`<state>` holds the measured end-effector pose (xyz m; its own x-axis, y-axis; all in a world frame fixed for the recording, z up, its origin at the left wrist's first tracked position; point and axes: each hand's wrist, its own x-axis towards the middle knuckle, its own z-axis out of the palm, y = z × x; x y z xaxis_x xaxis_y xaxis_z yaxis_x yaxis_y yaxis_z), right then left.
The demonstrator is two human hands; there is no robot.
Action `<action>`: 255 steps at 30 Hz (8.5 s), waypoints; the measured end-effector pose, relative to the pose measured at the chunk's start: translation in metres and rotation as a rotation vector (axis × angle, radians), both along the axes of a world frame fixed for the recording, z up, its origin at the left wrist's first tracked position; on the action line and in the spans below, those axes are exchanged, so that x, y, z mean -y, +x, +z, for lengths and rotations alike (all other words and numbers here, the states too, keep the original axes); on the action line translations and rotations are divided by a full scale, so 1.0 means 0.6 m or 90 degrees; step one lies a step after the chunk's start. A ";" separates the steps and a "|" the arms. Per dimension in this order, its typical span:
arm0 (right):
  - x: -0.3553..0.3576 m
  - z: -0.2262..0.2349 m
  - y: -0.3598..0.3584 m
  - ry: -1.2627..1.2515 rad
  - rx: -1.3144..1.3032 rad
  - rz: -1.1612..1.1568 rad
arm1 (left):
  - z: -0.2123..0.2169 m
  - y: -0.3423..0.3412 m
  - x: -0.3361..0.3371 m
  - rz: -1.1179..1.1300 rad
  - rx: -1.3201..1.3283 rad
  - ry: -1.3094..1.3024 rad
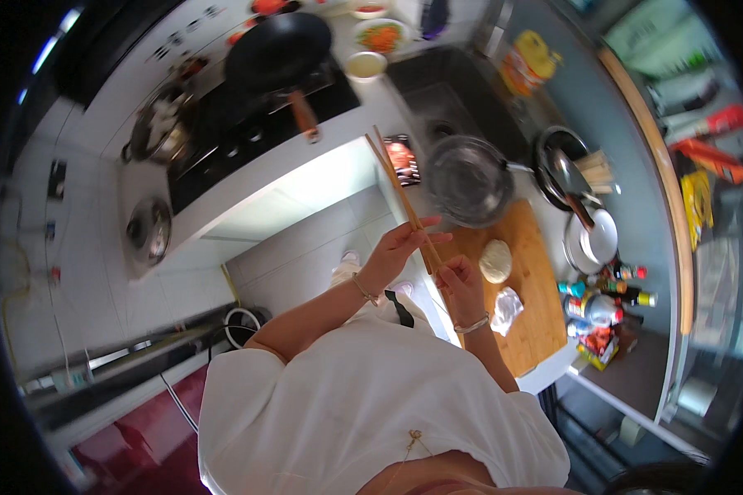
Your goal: The person wipes a cutting board with a cloth, moves a dough ball into a bowl, places a tray into an oven, and uses chopsticks to turn fish fillets in a steamer pot on a stove.
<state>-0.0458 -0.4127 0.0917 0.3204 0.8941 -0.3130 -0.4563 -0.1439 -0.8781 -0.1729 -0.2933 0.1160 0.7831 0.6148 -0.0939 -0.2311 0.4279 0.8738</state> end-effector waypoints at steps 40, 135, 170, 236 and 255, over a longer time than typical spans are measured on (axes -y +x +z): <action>-0.986 0.154 -0.733 0.369 0.447 0.293 | -0.024 -0.955 -0.341 0.576 0.092 -0.243; -0.886 0.098 -0.876 0.351 0.866 0.210 | -0.068 -1.156 -0.432 0.555 0.091 -0.313; -0.953 0.006 -0.713 0.017 -0.069 -0.126 | -0.043 -1.086 -0.464 0.461 0.039 -0.311; -0.921 0.119 -0.852 0.386 0.683 0.189 | -0.061 -1.197 -0.437 0.535 0.073 -0.343; -1.086 0.073 -0.824 0.450 0.646 0.494 | -0.058 -1.061 -0.423 0.642 0.084 -0.364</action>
<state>-0.5403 0.2387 0.1354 -0.4931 0.8099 0.3177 0.3789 0.5287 -0.7596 -0.8092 -0.0392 0.0814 -0.0118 0.8584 -0.5128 -0.7651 0.3224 0.5574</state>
